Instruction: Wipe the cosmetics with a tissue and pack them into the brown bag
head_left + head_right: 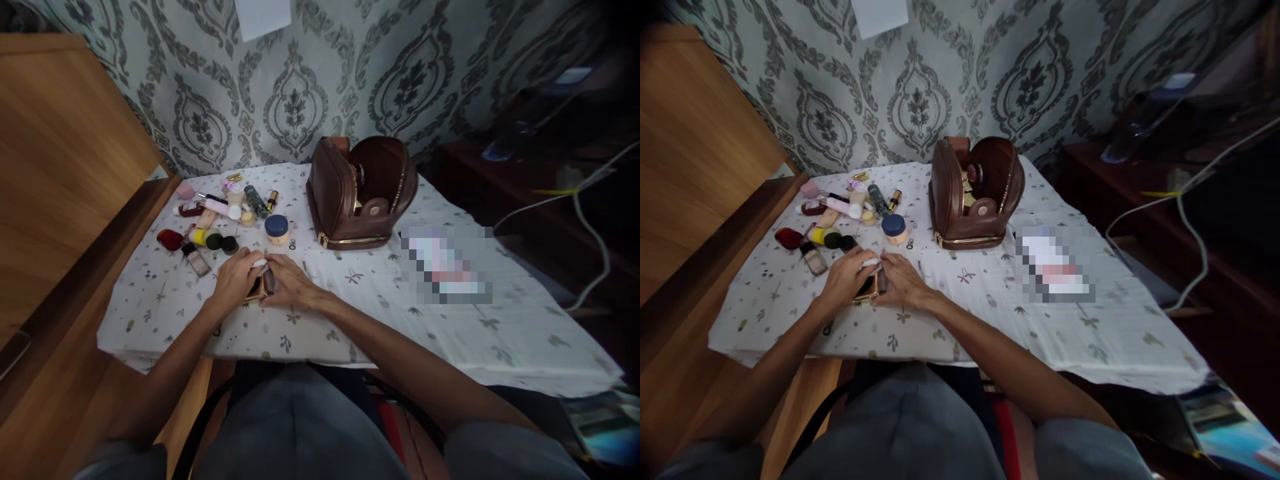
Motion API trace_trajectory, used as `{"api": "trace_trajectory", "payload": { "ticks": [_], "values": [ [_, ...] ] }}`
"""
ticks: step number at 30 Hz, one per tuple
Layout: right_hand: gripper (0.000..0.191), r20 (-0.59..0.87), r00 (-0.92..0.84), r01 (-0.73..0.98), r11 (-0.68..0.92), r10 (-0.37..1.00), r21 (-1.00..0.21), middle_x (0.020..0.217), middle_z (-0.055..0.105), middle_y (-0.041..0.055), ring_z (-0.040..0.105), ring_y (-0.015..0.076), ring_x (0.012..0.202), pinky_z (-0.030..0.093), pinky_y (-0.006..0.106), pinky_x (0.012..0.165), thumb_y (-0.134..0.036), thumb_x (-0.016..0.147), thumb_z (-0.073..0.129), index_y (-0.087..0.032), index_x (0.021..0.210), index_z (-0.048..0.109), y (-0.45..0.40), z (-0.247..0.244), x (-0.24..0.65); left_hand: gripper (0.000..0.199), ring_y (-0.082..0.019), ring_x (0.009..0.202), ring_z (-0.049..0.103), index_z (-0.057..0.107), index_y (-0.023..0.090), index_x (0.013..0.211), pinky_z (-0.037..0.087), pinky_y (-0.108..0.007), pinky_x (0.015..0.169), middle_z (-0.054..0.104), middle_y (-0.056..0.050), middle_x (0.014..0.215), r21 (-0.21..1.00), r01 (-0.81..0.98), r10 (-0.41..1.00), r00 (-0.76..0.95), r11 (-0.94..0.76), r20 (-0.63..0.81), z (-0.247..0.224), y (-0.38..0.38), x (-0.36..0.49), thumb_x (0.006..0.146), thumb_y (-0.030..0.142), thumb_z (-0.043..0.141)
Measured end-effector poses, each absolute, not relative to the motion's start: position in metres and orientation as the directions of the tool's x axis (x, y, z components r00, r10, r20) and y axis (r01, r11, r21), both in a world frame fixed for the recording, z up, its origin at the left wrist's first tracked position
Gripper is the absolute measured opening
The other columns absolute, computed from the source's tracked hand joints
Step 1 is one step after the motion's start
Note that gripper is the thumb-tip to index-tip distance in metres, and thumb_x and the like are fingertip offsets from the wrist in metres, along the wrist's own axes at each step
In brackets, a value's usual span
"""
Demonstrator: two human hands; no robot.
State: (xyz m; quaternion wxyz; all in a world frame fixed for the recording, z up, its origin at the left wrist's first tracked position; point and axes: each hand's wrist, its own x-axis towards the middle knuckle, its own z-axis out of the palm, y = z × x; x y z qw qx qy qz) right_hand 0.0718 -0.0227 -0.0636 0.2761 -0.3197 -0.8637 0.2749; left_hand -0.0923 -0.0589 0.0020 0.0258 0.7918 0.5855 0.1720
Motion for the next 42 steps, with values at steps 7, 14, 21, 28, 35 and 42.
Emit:
{"api": "trace_trajectory", "payload": {
  "ticks": [7, 14, 21, 28, 35, 42],
  "values": [
    [0.081, 0.314, -0.637, 0.431, 0.663, 0.704, -0.611, 0.136, 0.052, 0.0178, 0.045, 0.0356, 0.131, 0.037, 0.054, 0.11, -0.05, 0.055, 0.089, -0.015, 0.122, 0.058, -0.026, -0.061, 0.071, 0.015, -0.024, 0.084, 0.059, 0.062, 0.022, 0.086, 0.043, -0.032, 0.072, 0.057, -0.005, 0.084, 0.224, 0.939, 0.952, 0.21, -0.26, 0.225, 0.001, -0.054, -0.114, 0.092, 0.024, 0.048],
    [0.081, 0.256, -0.64, 0.461, 0.629, 0.724, -0.626, 0.134, 0.051, 0.02, 0.044, 0.0371, 0.13, 0.037, 0.054, 0.111, -0.046, 0.057, 0.087, -0.011, 0.123, 0.055, -0.029, -0.053, 0.071, 0.017, -0.021, 0.082, 0.058, 0.06, 0.019, 0.083, 0.042, -0.031, 0.071, 0.063, -0.004, 0.084, 0.428, 0.88, 0.964, 0.108, -0.206, 0.242, -0.006, -0.061, -0.138, 0.091, 0.03, 0.049],
    [0.082, 0.254, -0.638, 0.461, 0.624, 0.727, -0.631, 0.132, 0.052, 0.0189, 0.044, 0.0367, 0.129, 0.037, 0.053, 0.111, -0.048, 0.057, 0.087, -0.013, 0.124, 0.055, -0.029, -0.053, 0.071, 0.023, -0.019, 0.08, 0.058, 0.062, 0.018, 0.089, 0.041, -0.028, 0.067, 0.064, -0.003, 0.085, 0.616, 0.771, 0.969, 0.008, -0.164, 0.247, -0.011, -0.074, -0.146, 0.089, 0.038, 0.05],
    [0.084, 0.265, -0.678, 0.438, 0.667, 0.685, -0.603, 0.14, 0.048, 0.0176, 0.04, 0.0355, 0.134, 0.036, 0.053, 0.112, -0.048, 0.064, 0.083, -0.015, 0.134, 0.05, -0.027, -0.059, 0.074, 0.02, -0.021, 0.089, 0.061, 0.065, 0.019, 0.093, 0.045, -0.031, 0.079, 0.066, -0.004, 0.091, 0.663, 0.722, 0.951, -0.024, -0.196, 0.307, -0.019, -0.088, -0.151, 0.087, 0.035, 0.055],
    [0.084, 0.274, -0.676, 0.447, 0.677, 0.684, -0.585, 0.139, 0.049, 0.018, 0.041, 0.0346, 0.133, 0.037, 0.051, 0.112, -0.049, 0.063, 0.083, -0.013, 0.133, 0.052, -0.026, -0.063, 0.073, 0.019, -0.022, 0.093, 0.061, 0.068, 0.019, 0.099, 0.046, -0.034, 0.085, 0.067, -0.005, 0.095, 0.637, 0.717, 0.934, 0.055, -0.282, 0.352, -0.025, -0.106, -0.158, 0.09, 0.029, 0.056],
    [0.081, 0.303, -0.67, 0.427, 0.686, 0.677, -0.589, 0.139, 0.049, 0.0154, 0.042, 0.0348, 0.132, 0.038, 0.053, 0.11, -0.048, 0.063, 0.084, -0.018, 0.132, 0.052, -0.024, -0.067, 0.073, 0.02, -0.018, 0.088, 0.06, 0.068, 0.02, 0.107, 0.048, -0.03, 0.078, 0.061, -0.004, 0.091, 0.627, 0.698, 0.927, 0.151, -0.346, 0.344, -0.024, -0.14, -0.156, 0.092, 0.023, 0.055]
  ]
}}
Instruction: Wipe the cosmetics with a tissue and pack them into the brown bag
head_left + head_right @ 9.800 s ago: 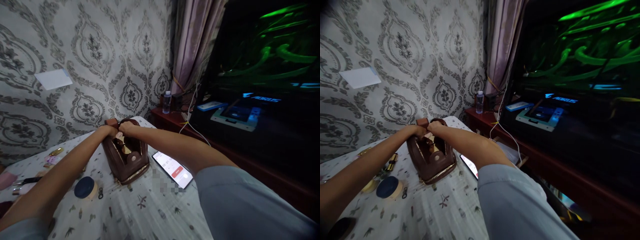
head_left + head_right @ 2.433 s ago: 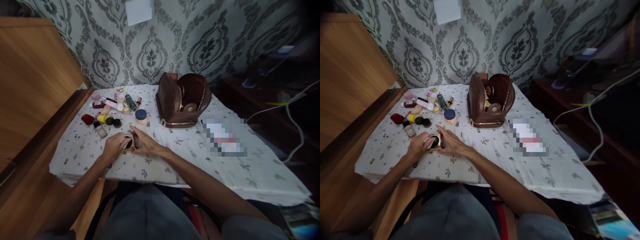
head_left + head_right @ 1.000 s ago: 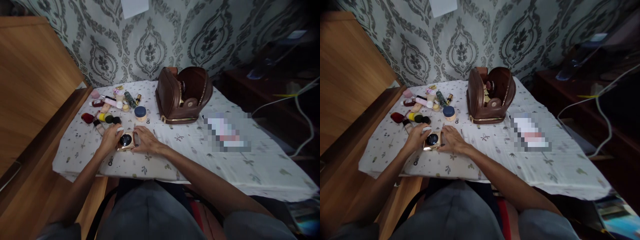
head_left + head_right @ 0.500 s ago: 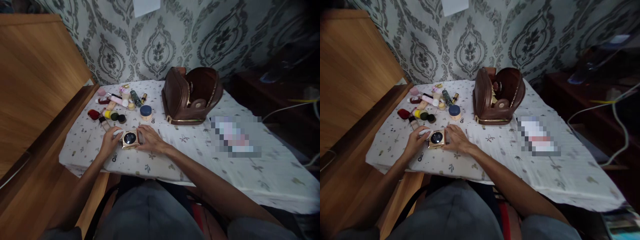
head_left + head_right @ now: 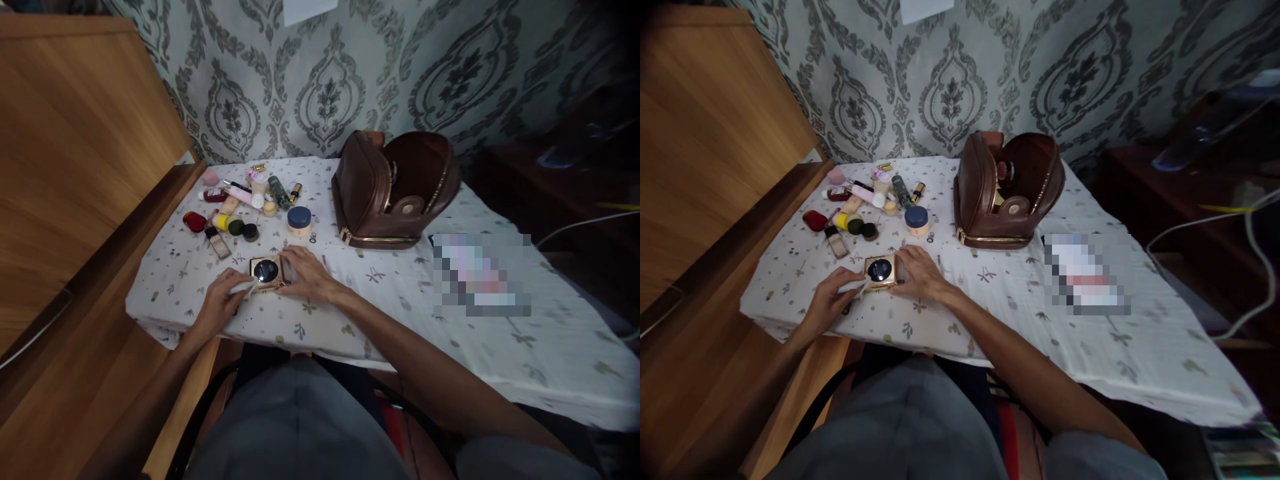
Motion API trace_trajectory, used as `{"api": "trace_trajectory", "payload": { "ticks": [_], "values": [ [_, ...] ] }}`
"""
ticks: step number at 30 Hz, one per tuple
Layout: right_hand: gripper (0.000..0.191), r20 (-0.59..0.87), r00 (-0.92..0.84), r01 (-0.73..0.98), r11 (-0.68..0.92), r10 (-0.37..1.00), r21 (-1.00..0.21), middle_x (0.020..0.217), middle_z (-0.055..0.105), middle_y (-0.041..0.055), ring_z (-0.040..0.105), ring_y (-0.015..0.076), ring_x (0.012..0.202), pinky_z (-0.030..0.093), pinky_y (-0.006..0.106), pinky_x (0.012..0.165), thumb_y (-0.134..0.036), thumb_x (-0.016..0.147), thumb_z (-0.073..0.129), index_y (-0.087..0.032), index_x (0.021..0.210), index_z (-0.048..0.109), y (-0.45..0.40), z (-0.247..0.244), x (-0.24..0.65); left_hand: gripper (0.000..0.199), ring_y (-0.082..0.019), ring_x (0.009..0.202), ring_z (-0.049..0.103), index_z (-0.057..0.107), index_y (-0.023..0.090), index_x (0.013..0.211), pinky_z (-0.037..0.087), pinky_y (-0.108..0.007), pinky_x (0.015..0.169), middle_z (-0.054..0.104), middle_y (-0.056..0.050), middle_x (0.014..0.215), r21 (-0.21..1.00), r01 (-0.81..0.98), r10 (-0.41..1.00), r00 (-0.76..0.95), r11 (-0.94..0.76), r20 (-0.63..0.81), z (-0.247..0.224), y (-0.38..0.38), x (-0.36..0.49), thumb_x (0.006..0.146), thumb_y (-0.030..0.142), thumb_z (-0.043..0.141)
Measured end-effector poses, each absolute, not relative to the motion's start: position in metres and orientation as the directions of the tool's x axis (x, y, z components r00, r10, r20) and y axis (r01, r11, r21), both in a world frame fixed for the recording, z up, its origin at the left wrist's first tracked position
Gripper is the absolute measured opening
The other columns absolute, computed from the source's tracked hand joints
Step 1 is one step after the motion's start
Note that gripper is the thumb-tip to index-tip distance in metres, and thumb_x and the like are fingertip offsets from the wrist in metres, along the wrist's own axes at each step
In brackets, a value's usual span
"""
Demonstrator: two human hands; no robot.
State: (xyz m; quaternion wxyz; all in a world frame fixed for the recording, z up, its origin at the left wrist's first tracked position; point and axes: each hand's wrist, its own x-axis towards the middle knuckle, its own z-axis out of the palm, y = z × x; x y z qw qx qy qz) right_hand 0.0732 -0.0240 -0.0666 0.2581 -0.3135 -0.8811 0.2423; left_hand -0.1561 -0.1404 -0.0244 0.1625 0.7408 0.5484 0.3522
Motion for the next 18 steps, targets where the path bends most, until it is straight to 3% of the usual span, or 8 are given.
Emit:
{"api": "trace_trajectory", "payload": {
  "ticks": [10, 18],
  "values": [
    [0.083, 0.32, -0.67, 0.417, 0.697, 0.67, -0.584, 0.138, 0.05, 0.016, 0.044, 0.0353, 0.131, 0.039, 0.055, 0.109, -0.049, 0.062, 0.085, -0.018, 0.132, 0.053, -0.024, -0.066, 0.074, 0.022, -0.016, 0.084, 0.06, 0.066, 0.021, 0.109, 0.05, -0.026, 0.074, 0.056, -0.003, 0.09, 0.524, 0.765, 0.917, 0.221, -0.374, 0.332, -0.013, -0.149, -0.149, 0.093, 0.018, 0.052],
    [0.083, 0.338, -0.667, 0.398, 0.701, 0.664, -0.592, 0.135, 0.052, 0.0149, 0.045, 0.0357, 0.129, 0.039, 0.055, 0.108, -0.049, 0.06, 0.086, -0.02, 0.131, 0.054, -0.024, -0.067, 0.074, 0.032, -0.02, 0.094, 0.06, 0.065, 0.023, 0.111, 0.052, -0.029, 0.079, 0.057, -0.006, 0.1, 0.183, 0.878, 0.872, 0.373, -0.442, 0.318, -0.008, -0.137, -0.129, 0.087, 0.009, 0.051]
  ]
}}
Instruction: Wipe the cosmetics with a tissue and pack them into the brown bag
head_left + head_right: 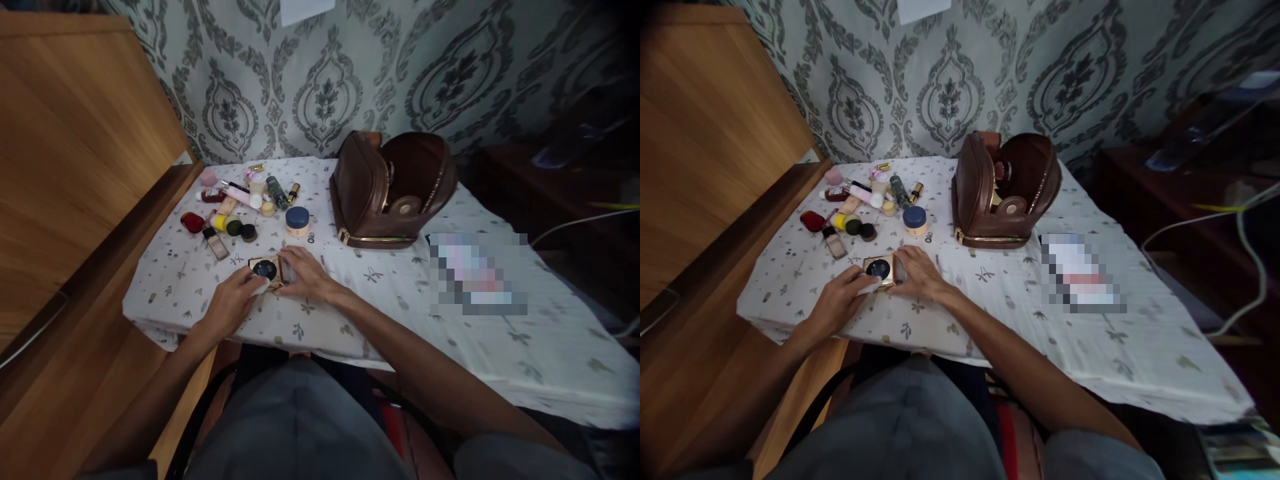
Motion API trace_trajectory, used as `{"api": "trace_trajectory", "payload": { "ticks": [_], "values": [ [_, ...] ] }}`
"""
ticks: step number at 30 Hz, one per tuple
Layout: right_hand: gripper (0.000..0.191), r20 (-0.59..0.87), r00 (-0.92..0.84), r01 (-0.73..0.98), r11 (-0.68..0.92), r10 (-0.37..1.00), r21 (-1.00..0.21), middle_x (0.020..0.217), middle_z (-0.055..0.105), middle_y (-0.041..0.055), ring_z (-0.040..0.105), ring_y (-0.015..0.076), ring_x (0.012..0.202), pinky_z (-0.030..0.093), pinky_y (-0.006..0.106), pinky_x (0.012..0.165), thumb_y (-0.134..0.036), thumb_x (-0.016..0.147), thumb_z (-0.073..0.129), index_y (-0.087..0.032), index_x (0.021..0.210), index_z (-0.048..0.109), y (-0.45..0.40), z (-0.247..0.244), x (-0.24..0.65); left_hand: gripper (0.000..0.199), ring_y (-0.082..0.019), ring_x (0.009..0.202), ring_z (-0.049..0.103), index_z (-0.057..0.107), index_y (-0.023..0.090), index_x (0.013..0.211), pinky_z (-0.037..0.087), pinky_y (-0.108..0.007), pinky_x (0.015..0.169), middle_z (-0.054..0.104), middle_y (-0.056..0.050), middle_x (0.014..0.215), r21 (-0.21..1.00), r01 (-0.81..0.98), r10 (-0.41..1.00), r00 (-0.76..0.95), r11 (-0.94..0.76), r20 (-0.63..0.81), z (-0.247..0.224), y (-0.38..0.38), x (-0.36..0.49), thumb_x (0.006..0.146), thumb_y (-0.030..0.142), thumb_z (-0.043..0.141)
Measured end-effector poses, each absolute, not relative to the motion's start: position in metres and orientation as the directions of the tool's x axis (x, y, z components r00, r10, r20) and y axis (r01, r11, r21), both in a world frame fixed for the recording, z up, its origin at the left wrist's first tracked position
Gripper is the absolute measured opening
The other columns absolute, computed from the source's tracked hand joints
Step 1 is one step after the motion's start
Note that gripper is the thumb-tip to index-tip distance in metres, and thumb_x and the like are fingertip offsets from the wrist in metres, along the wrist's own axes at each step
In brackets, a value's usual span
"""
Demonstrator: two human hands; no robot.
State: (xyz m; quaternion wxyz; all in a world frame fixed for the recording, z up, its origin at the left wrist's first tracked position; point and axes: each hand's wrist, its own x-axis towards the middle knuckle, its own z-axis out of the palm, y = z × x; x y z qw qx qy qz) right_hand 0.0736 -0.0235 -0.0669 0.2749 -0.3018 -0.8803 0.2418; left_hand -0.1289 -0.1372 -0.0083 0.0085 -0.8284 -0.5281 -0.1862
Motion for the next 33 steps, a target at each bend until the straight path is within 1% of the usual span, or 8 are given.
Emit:
{"api": "trace_trajectory", "payload": {
  "ticks": [3, 6, 9, 11, 16, 22, 28, 33],
  "values": [
    [0.085, 0.334, -0.669, 0.398, 0.7, 0.664, -0.593, 0.134, 0.053, 0.0156, 0.046, 0.0354, 0.129, 0.039, 0.054, 0.109, -0.048, 0.058, 0.087, -0.018, 0.13, 0.054, -0.024, -0.065, 0.073, 0.032, -0.021, 0.097, 0.06, 0.065, 0.023, 0.11, 0.053, -0.029, 0.078, 0.058, -0.006, 0.104, 0.068, 0.9, 0.876, 0.399, -0.431, 0.271, -0.006, -0.132, -0.109, 0.086, 0.007, 0.051],
    [0.085, 0.324, -0.67, 0.402, 0.694, 0.667, -0.597, 0.133, 0.053, 0.0154, 0.046, 0.035, 0.128, 0.038, 0.053, 0.109, -0.042, 0.057, 0.087, -0.017, 0.13, 0.054, -0.024, -0.065, 0.073, 0.033, -0.021, 0.099, 0.06, 0.064, 0.023, 0.109, 0.054, -0.029, 0.074, 0.059, -0.007, 0.107, -0.032, 0.901, 0.873, 0.428, -0.433, 0.235, -0.004, -0.129, -0.094, 0.086, 0.005, 0.049],
    [0.082, 0.324, -0.672, 0.398, 0.694, 0.666, -0.6, 0.133, 0.053, 0.016, 0.046, 0.0343, 0.128, 0.037, 0.052, 0.11, -0.037, 0.058, 0.086, -0.016, 0.13, 0.053, -0.025, -0.064, 0.073, 0.032, -0.022, 0.098, 0.061, 0.064, 0.023, 0.108, 0.053, -0.029, 0.069, 0.059, -0.008, 0.106, -0.086, 0.895, 0.867, 0.446, -0.438, 0.223, -0.004, -0.13, -0.09, 0.087, 0.005, 0.049],
    [0.082, 0.318, -0.673, 0.405, 0.693, 0.668, -0.597, 0.133, 0.053, 0.0164, 0.046, 0.0346, 0.128, 0.037, 0.052, 0.11, -0.038, 0.058, 0.087, -0.015, 0.13, 0.053, -0.025, -0.062, 0.073, 0.032, -0.022, 0.096, 0.061, 0.064, 0.024, 0.108, 0.053, -0.029, 0.07, 0.059, -0.008, 0.105, -0.064, 0.9, 0.87, 0.433, -0.431, 0.235, -0.005, -0.131, -0.092, 0.087, 0.006, 0.049],
    [0.083, 0.306, -0.677, 0.416, 0.691, 0.67, -0.591, 0.134, 0.053, 0.0175, 0.045, 0.0352, 0.129, 0.037, 0.054, 0.11, -0.049, 0.06, 0.085, -0.015, 0.129, 0.053, -0.027, -0.059, 0.073, 0.031, -0.022, 0.095, 0.06, 0.065, 0.024, 0.111, 0.052, -0.03, 0.074, 0.058, -0.007, 0.102, 0.1, 0.916, 0.893, 0.348, -0.389, 0.285, -0.009, -0.134, -0.111, 0.089, 0.01, 0.05],
    [0.082, 0.327, -0.662, 0.418, 0.694, 0.675, -0.586, 0.132, 0.054, 0.0158, 0.046, 0.0338, 0.129, 0.038, 0.053, 0.109, -0.047, 0.059, 0.087, -0.017, 0.127, 0.053, -0.028, -0.06, 0.072, 0.024, -0.02, 0.091, 0.06, 0.063, 0.022, 0.109, 0.05, -0.03, 0.077, 0.059, -0.005, 0.098, 0.265, 0.923, 0.926, 0.187, -0.279, 0.327, -0.007, -0.128, -0.138, 0.092, 0.015, 0.049],
    [0.084, 0.323, -0.662, 0.424, 0.693, 0.676, -0.582, 0.132, 0.055, 0.0176, 0.047, 0.035, 0.128, 0.04, 0.053, 0.107, -0.048, 0.058, 0.088, -0.015, 0.127, 0.054, -0.028, -0.059, 0.071, 0.015, -0.022, 0.087, 0.061, 0.065, 0.022, 0.1, 0.047, -0.031, 0.074, 0.06, -0.005, 0.095, 0.238, 0.955, 0.955, 0.109, -0.179, 0.277, 0.0, -0.103, -0.128, 0.092, 0.019, 0.052],
    [0.083, 0.332, -0.669, 0.414, 0.704, 0.665, -0.577, 0.13, 0.056, 0.0157, 0.049, 0.0342, 0.126, 0.039, 0.054, 0.108, -0.048, 0.058, 0.089, -0.016, 0.126, 0.054, -0.027, -0.058, 0.072, 0.016, -0.024, 0.093, 0.06, 0.066, 0.022, 0.098, 0.047, -0.032, 0.078, 0.061, -0.006, 0.095, 0.211, 0.948, 0.945, 0.179, -0.24, 0.273, 0.005, -0.083, -0.112, 0.091, 0.017, 0.052]
  ]
}}
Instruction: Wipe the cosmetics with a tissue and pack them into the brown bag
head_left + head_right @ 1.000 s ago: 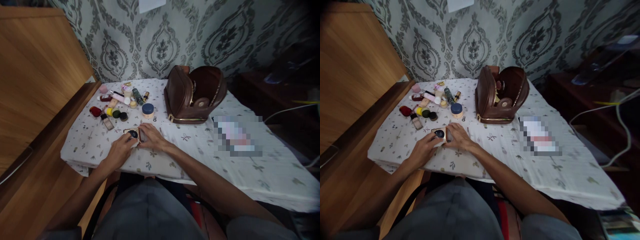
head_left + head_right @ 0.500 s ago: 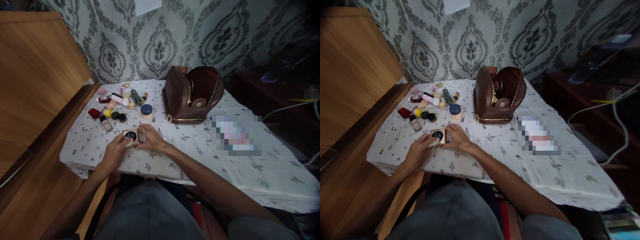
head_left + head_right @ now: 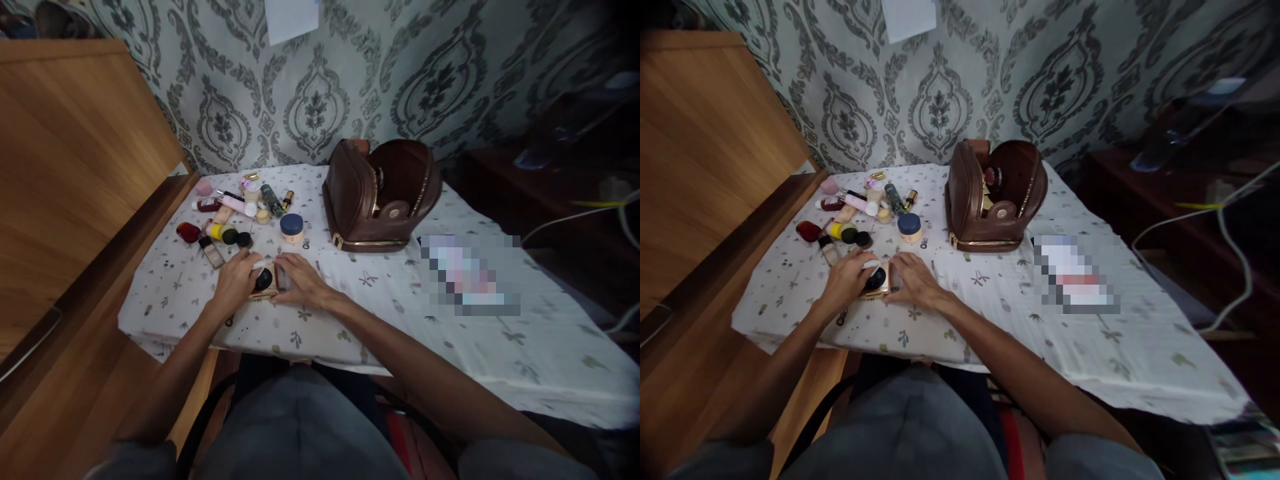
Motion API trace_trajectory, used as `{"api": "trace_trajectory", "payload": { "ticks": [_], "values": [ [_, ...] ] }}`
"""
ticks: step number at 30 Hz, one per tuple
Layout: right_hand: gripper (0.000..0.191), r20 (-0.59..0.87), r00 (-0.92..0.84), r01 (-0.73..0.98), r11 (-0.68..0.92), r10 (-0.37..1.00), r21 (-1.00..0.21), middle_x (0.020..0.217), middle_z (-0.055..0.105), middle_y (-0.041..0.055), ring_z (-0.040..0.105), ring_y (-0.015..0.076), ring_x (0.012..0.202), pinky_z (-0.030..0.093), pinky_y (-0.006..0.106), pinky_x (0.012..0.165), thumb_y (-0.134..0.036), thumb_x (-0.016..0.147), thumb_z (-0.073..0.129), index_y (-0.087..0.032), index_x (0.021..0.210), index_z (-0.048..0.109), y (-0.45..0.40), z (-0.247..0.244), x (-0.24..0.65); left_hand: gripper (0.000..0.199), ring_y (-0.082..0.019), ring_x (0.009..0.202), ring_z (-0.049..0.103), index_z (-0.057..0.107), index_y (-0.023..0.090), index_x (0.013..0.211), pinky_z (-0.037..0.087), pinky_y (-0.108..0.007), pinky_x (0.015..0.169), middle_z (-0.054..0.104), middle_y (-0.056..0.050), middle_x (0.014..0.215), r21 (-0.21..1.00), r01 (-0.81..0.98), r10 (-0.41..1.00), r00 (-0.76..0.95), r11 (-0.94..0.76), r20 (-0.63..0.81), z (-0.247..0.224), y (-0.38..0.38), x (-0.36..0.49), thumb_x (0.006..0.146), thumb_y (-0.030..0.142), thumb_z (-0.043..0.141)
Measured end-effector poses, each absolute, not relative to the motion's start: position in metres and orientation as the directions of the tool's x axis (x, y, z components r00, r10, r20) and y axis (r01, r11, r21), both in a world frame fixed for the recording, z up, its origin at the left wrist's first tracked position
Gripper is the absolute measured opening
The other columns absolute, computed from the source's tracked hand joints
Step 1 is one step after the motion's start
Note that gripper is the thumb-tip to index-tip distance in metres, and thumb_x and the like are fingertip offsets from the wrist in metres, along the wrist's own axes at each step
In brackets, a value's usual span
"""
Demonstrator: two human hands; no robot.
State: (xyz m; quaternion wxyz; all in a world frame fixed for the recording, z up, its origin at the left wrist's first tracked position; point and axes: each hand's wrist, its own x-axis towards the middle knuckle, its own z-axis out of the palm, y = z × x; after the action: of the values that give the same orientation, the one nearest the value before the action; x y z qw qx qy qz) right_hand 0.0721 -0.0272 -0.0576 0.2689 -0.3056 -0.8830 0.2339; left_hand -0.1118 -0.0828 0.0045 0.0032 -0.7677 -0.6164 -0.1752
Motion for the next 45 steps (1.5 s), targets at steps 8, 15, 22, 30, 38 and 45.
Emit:
{"api": "trace_trajectory", "payload": {
  "ticks": [8, 15, 22, 30, 38, 45],
  "values": [
    [0.08, 0.316, -0.657, 0.425, 0.683, 0.685, -0.595, 0.127, 0.057, 0.0164, 0.049, 0.0355, 0.124, 0.04, 0.053, 0.107, -0.047, 0.057, 0.089, -0.015, 0.122, 0.056, -0.028, -0.056, 0.073, 0.023, -0.022, 0.095, 0.059, 0.068, 0.024, 0.102, 0.048, -0.033, 0.083, 0.059, -0.005, 0.097, 0.27, 0.867, 0.906, 0.38, -0.419, 0.186, 0.012, -0.084, -0.1, 0.091, 0.016, 0.049],
    [0.086, 0.328, -0.665, 0.4, 0.691, 0.671, -0.602, 0.131, 0.055, 0.0167, 0.047, 0.0369, 0.126, 0.039, 0.056, 0.106, -0.05, 0.055, 0.088, -0.018, 0.127, 0.054, -0.023, -0.064, 0.071, 0.026, -0.02, 0.103, 0.058, 0.067, 0.026, 0.101, 0.049, -0.032, 0.086, 0.061, -0.003, 0.105, 0.34, 0.765, 0.835, 0.53, -0.547, 0.15, 0.019, -0.111, -0.105, 0.089, 0.011, 0.051],
    [0.079, 0.332, -0.665, 0.409, 0.699, 0.669, -0.587, 0.129, 0.056, 0.0158, 0.048, 0.0348, 0.125, 0.039, 0.052, 0.108, -0.049, 0.058, 0.087, -0.016, 0.122, 0.056, -0.026, -0.061, 0.071, 0.024, -0.02, 0.098, 0.059, 0.067, 0.025, 0.105, 0.048, -0.031, 0.083, 0.06, -0.004, 0.102, 0.297, 0.846, 0.896, 0.407, -0.444, 0.178, 0.01, -0.106, -0.104, 0.09, 0.014, 0.052],
    [0.084, 0.328, -0.669, 0.41, 0.699, 0.667, -0.586, 0.134, 0.054, 0.0173, 0.046, 0.0357, 0.128, 0.039, 0.055, 0.107, -0.05, 0.06, 0.087, -0.017, 0.129, 0.053, -0.027, -0.061, 0.072, 0.019, -0.024, 0.091, 0.059, 0.067, 0.024, 0.101, 0.047, -0.033, 0.077, 0.059, -0.005, 0.094, 0.248, 0.926, 0.944, 0.225, -0.284, 0.242, 0.006, -0.075, -0.114, 0.092, 0.02, 0.05],
    [0.082, 0.321, -0.667, 0.418, 0.694, 0.672, -0.586, 0.132, 0.055, 0.0162, 0.047, 0.0339, 0.128, 0.039, 0.053, 0.109, -0.048, 0.059, 0.087, -0.016, 0.127, 0.054, -0.028, -0.058, 0.073, 0.018, -0.022, 0.092, 0.06, 0.063, 0.021, 0.104, 0.048, -0.033, 0.082, 0.062, -0.004, 0.095, 0.373, 0.896, 0.944, 0.129, -0.243, 0.305, -0.006, -0.109, -0.144, 0.093, 0.021, 0.049],
    [0.082, 0.323, -0.664, 0.431, 0.698, 0.674, -0.571, 0.131, 0.056, 0.0169, 0.048, 0.0354, 0.127, 0.04, 0.053, 0.108, -0.051, 0.058, 0.087, -0.015, 0.125, 0.055, -0.028, -0.059, 0.071, 0.022, -0.02, 0.094, 0.061, 0.065, 0.025, 0.107, 0.048, -0.028, 0.077, 0.061, -0.004, 0.099, 0.243, 0.912, 0.931, 0.271, -0.33, 0.246, 0.0, -0.133, -0.116, 0.092, 0.017, 0.052]
  ]
}}
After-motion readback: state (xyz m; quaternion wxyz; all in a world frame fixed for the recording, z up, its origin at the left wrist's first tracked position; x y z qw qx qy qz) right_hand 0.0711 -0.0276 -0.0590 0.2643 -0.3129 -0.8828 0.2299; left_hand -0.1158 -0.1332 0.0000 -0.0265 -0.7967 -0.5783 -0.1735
